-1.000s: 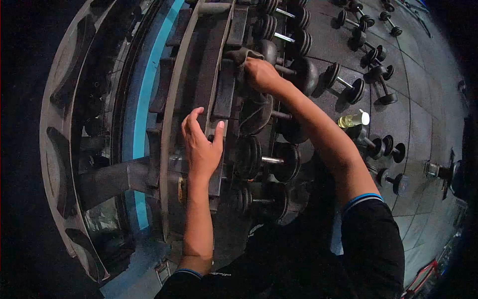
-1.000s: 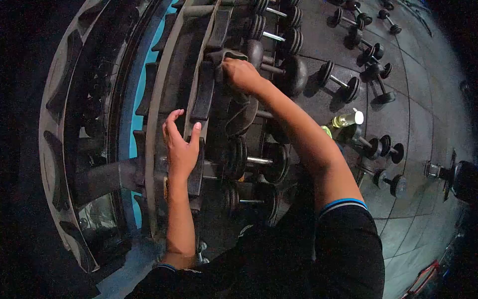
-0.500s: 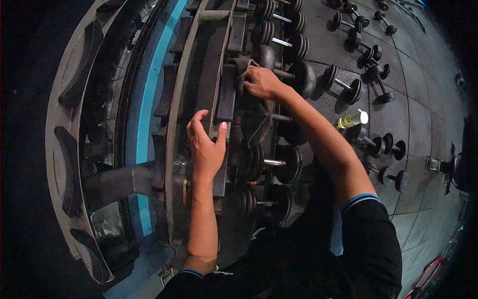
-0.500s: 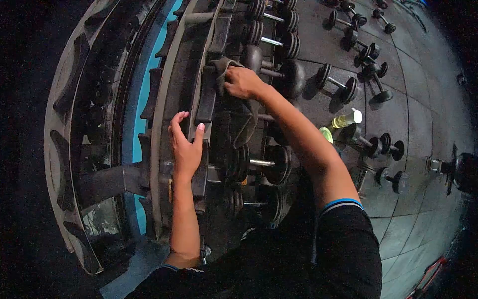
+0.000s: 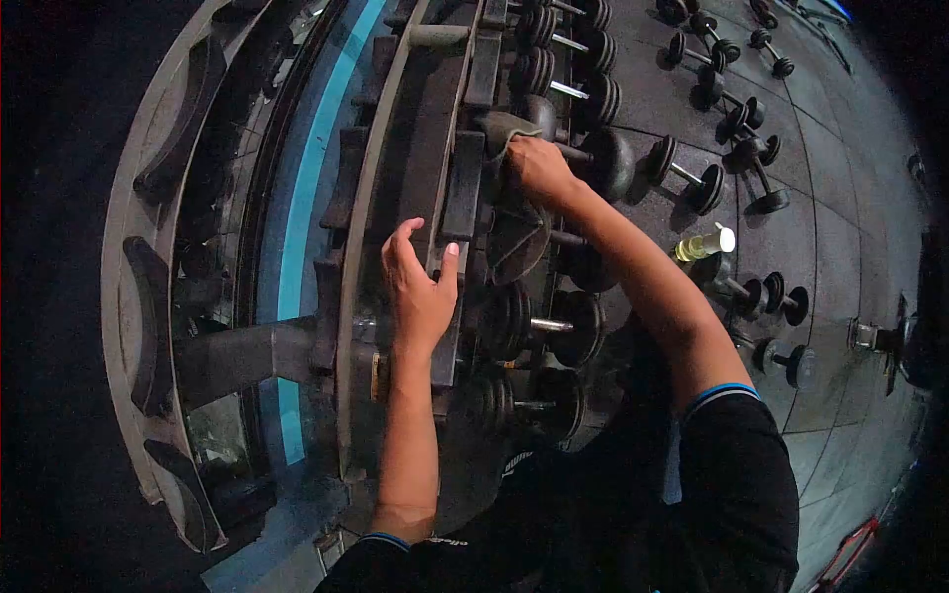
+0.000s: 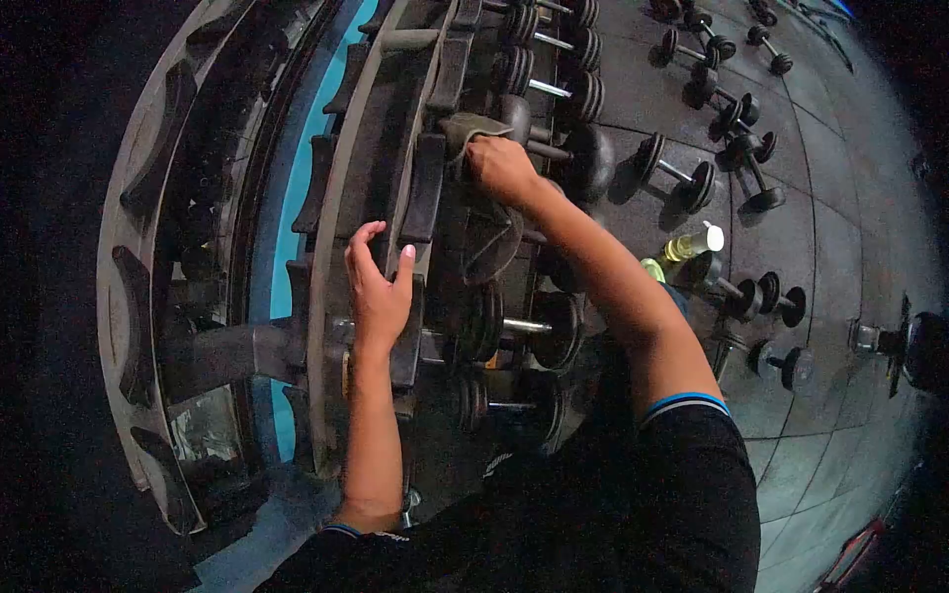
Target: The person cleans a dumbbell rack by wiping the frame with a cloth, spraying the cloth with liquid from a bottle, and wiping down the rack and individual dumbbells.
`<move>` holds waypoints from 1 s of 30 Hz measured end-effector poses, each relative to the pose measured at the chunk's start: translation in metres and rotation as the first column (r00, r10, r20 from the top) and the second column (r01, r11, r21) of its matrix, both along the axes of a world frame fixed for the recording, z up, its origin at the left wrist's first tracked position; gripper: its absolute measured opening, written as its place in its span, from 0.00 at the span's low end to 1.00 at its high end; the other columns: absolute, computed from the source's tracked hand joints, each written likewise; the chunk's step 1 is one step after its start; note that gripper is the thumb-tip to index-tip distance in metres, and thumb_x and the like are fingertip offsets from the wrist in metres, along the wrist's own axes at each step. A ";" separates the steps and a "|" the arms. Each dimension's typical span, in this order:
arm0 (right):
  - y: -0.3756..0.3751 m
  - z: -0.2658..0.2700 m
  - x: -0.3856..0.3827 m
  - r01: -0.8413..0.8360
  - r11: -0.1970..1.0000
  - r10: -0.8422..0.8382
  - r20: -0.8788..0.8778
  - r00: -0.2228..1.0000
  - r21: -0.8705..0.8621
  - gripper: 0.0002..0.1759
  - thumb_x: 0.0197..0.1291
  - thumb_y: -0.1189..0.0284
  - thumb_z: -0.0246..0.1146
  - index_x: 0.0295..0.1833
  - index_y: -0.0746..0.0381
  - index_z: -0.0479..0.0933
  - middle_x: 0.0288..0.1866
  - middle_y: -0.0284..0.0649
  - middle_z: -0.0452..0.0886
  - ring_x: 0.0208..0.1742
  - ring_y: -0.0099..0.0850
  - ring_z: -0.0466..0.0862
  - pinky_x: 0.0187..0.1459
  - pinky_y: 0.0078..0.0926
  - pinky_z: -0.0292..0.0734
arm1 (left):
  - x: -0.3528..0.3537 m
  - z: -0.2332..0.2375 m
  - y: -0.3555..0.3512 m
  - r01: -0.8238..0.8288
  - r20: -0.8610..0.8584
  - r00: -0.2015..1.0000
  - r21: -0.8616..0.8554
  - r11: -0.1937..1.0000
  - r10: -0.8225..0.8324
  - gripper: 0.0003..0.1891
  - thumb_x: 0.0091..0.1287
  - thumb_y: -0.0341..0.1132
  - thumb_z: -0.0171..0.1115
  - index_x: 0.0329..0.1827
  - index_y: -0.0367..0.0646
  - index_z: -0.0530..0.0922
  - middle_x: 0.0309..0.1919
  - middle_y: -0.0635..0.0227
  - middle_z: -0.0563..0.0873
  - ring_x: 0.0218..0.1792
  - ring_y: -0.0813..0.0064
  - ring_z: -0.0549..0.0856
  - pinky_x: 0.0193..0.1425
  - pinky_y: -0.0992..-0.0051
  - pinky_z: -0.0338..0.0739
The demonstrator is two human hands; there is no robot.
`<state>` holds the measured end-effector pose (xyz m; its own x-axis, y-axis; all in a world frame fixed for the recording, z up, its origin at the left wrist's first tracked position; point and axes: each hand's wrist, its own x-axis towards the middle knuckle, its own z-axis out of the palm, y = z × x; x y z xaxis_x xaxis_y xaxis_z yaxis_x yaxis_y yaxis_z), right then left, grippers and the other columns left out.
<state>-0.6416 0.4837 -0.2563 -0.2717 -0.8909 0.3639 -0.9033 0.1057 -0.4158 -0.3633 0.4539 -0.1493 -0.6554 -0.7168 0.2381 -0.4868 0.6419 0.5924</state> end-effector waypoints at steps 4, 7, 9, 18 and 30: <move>0.005 -0.001 0.000 -0.021 0.997 0.019 0.025 0.999 0.071 0.10 0.56 0.76 0.61 0.44 0.64 0.80 0.43 0.49 0.84 0.49 0.51 0.85 0.49 0.46 0.82 | -0.002 -0.006 -0.001 0.040 -0.075 0.997 0.074 0.996 -0.034 0.29 0.73 0.41 0.66 0.71 0.38 0.66 0.64 0.49 0.74 0.68 0.49 0.72 0.73 0.53 0.66; 0.001 -0.004 -0.003 -0.066 0.997 0.066 -0.018 0.998 0.028 0.11 0.54 0.77 0.61 0.44 0.65 0.80 0.44 0.49 0.84 0.50 0.50 0.85 0.50 0.45 0.82 | -0.002 -0.002 0.005 0.042 -0.073 0.997 0.087 0.995 -0.036 0.27 0.76 0.43 0.63 0.70 0.39 0.67 0.66 0.51 0.76 0.69 0.53 0.75 0.76 0.58 0.65; -0.011 -0.004 -0.008 -0.077 0.997 0.077 -0.057 0.995 0.005 0.11 0.54 0.77 0.61 0.44 0.65 0.80 0.44 0.49 0.84 0.50 0.51 0.85 0.50 0.44 0.83 | -0.002 -0.002 0.004 0.040 -0.073 0.997 0.121 0.992 -0.031 0.27 0.77 0.45 0.61 0.70 0.39 0.67 0.66 0.50 0.75 0.69 0.52 0.74 0.75 0.57 0.64; -0.026 -0.008 -0.009 -0.206 0.972 0.228 0.655 0.721 -0.113 0.23 0.51 0.82 0.60 0.56 0.67 0.80 0.53 0.54 0.86 0.54 0.46 0.87 0.53 0.38 0.81 | -0.005 0.001 0.004 -0.008 0.072 0.997 0.087 0.996 0.001 0.32 0.79 0.55 0.54 0.73 0.39 0.65 0.68 0.45 0.71 0.71 0.47 0.69 0.75 0.52 0.63; 0.019 -0.010 -0.001 -0.005 0.986 0.125 0.724 0.678 -0.166 0.15 0.54 0.78 0.59 0.46 0.71 0.84 0.38 0.54 0.87 0.42 0.38 0.88 0.46 0.38 0.80 | 0.002 -0.002 0.005 0.064 0.029 0.998 0.017 0.998 -0.064 0.33 0.79 0.57 0.54 0.73 0.38 0.64 0.68 0.43 0.71 0.71 0.46 0.68 0.75 0.52 0.62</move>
<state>-0.6422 0.5024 -0.2666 -0.4476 -0.8728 0.1943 -0.3073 -0.0539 -0.9501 -0.3609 0.4590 -0.1514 -0.7066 -0.6769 0.2063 -0.4628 0.6626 0.5889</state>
